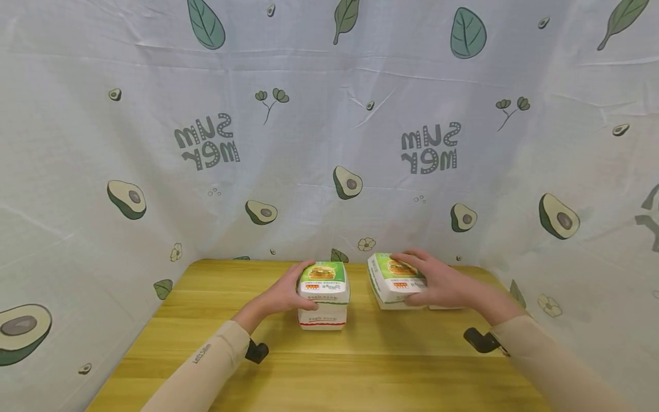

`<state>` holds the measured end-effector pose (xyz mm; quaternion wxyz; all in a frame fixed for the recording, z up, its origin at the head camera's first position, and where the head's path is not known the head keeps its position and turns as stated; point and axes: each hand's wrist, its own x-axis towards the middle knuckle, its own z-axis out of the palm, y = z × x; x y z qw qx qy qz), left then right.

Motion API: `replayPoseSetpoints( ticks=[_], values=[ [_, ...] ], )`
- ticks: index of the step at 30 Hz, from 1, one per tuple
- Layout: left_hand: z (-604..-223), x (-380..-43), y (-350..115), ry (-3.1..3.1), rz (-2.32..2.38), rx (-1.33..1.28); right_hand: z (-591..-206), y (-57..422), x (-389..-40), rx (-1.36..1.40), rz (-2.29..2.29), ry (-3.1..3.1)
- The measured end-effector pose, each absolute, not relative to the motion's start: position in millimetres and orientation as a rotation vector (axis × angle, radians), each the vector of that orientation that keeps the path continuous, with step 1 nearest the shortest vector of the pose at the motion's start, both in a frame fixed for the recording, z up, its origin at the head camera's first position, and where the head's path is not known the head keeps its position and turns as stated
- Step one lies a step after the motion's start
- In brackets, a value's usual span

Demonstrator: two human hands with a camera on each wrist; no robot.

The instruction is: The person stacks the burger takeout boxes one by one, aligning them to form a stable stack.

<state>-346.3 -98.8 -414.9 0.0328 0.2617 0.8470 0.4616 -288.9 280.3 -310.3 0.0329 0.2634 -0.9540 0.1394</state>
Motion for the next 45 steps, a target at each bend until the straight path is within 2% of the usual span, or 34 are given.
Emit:
replayPoseSetpoints(
  ticks=[45],
  values=[
    [-412.3,-344.3,-96.9,2.603,1.432,0.788,-296.9,224.0,-324.0,0.985,0.472,-2.897]
  ],
)
